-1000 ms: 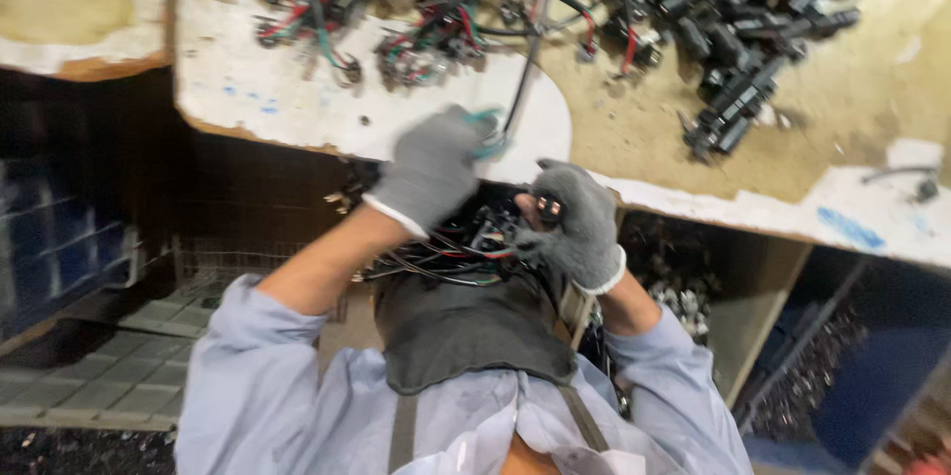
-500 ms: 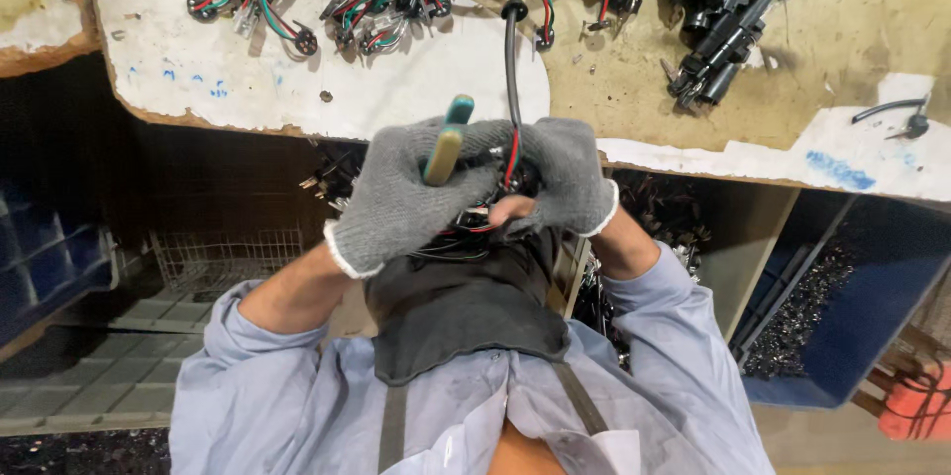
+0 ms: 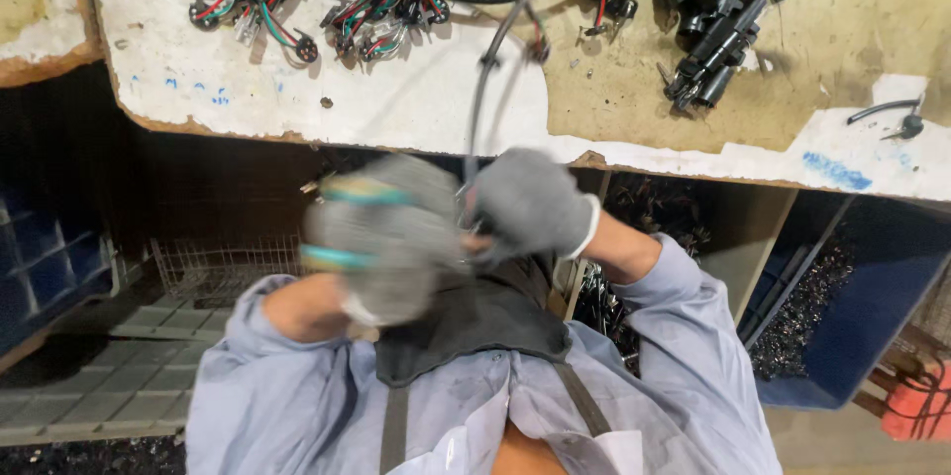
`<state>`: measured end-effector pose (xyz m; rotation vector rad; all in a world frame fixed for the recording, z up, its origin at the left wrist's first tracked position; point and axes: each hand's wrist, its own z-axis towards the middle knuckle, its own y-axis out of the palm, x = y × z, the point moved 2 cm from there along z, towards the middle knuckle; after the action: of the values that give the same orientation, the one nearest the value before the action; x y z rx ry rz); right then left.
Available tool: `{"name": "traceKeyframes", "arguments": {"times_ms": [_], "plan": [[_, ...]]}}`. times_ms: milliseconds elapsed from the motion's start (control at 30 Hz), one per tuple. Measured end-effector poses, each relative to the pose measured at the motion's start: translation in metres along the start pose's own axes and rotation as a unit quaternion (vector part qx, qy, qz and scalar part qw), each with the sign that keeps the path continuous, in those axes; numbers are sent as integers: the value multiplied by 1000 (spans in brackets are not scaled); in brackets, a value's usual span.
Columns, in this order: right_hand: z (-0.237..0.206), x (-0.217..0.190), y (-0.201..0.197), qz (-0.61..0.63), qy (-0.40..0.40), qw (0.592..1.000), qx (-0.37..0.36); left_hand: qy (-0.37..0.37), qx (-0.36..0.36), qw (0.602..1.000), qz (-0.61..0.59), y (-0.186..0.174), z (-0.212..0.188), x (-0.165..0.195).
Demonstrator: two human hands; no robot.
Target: The person picks black cable connectors from a pile on the workbench, uses pliers to strip and twist the wire ends, and attaches the wires to the connectors, placing finished assemblies back on the bench. They repeat this cycle continuously, handling wires and connectors one at a time.
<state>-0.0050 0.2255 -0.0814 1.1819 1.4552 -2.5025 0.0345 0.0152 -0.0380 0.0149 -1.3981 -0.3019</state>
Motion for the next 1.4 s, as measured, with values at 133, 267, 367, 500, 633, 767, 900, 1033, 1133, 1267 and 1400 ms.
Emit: {"name": "traceKeyframes", "arguments": {"times_ms": [133,267,367,500,633,767,900,1033,1133,1267,1400], "plan": [[13,-11,10,-68,-45,993,-85,92,-234,968,-22,39,-21,-32],[10,-27,11,-71,-83,963,-248,175,-345,922,2,63,-15,-10],[10,-34,9,-42,-108,982,-150,142,-166,924,314,59,37,-5],[5,-25,5,-29,-107,990,-82,19,-43,779,625,58,126,-75],[-12,18,-35,-68,92,993,1,49,-21,793,607,48,115,-116],[-8,89,-89,-238,168,936,197,-29,-42,859,509,11,68,-99],[24,131,-67,-396,226,887,66,-73,-39,842,534,-3,59,-81],[23,134,-51,-437,195,876,63,-79,-48,813,575,4,63,-77],[10,131,-54,-387,182,894,133,-65,-34,818,571,5,62,-72],[16,117,-54,-456,137,851,223,-67,-42,822,564,-2,61,-68],[25,96,-59,-386,210,890,122,-134,-79,820,551,-9,64,-70]]}}
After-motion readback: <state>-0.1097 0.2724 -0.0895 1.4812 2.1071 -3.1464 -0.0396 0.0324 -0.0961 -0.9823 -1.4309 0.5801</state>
